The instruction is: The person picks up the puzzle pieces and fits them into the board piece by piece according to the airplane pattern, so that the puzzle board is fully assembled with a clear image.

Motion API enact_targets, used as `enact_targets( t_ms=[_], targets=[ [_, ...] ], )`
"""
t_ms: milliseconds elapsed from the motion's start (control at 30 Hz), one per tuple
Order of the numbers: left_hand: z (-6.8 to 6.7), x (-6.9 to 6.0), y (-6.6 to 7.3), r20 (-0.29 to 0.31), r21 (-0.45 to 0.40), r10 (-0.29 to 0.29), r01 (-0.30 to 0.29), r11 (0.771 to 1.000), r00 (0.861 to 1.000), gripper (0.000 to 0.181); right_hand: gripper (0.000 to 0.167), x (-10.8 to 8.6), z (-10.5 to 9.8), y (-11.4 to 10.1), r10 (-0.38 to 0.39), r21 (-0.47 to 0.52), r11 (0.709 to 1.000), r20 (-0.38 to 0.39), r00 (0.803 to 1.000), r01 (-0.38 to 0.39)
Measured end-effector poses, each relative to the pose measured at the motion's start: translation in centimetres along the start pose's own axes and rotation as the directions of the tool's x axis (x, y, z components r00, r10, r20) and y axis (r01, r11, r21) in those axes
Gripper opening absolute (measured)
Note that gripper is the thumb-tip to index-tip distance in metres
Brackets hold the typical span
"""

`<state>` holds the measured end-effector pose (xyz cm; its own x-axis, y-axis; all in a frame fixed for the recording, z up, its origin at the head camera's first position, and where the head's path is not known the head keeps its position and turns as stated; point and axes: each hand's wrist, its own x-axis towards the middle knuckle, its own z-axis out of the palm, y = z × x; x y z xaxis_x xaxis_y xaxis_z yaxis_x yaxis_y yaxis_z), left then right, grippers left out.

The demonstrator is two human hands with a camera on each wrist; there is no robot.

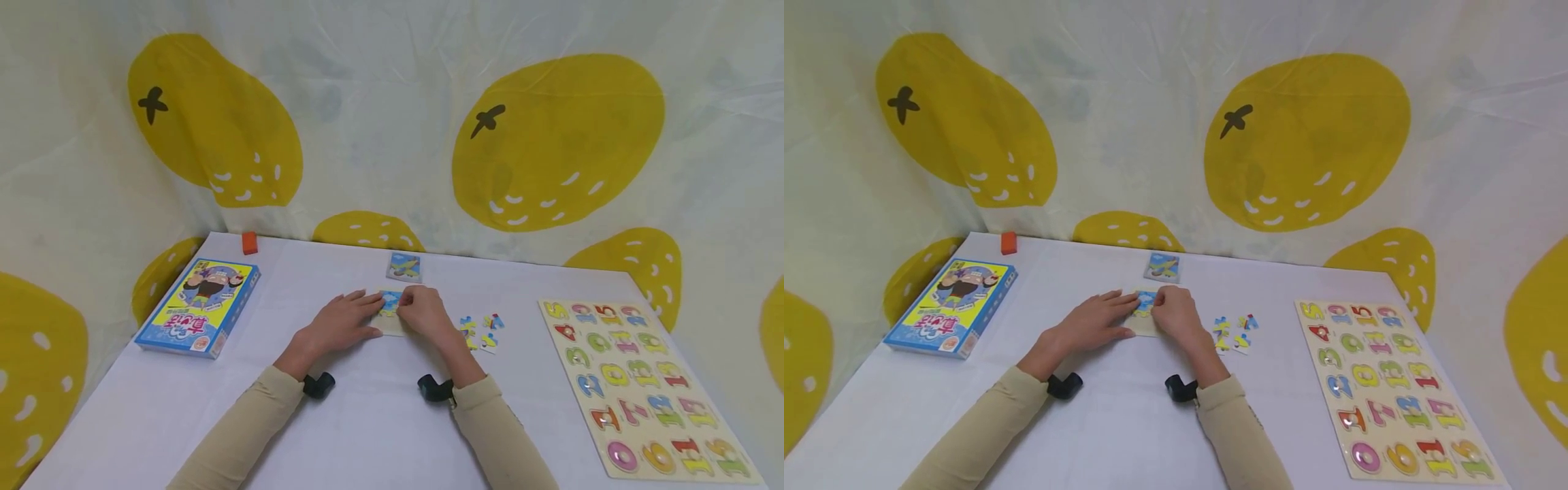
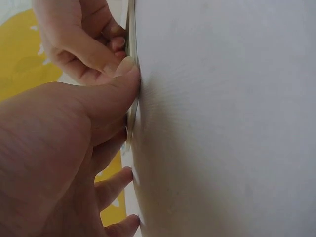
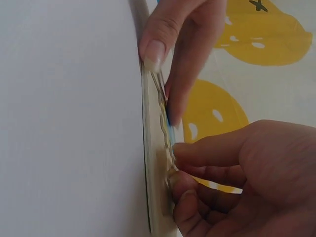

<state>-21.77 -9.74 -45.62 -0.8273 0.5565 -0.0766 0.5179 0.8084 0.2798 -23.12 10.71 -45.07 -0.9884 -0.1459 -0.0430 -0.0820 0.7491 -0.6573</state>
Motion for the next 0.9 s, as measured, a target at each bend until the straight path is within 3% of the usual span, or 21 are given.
enact_targets(
  t_ms=[333,767,900],
  targets=[
    [0.5,0.1,-0.4,0.022,-0.053,-0.007,0.008,0.999,1.0,0.07,0.009,-0.9,-2.6,2.7,-0.041,0.045,0.998,0.016,0.999,0.04],
    [0.4,-0.1,-0.2,0.02,-0.037,0.005,-0.004,0.999,1.0,0.071,0.014,-2.1,-6.4,5.7,0.006,-0.038,0.999,0.024,1.0,-0.005],
    [0.2,-0.2,-0.2,0.017,-0.031,0.012,-0.011,0.999,1.0,0.07,0.017,-2.5,-7.5,6.9,0.019,-0.055,0.998,0.065,0.998,-0.016]
  ],
)
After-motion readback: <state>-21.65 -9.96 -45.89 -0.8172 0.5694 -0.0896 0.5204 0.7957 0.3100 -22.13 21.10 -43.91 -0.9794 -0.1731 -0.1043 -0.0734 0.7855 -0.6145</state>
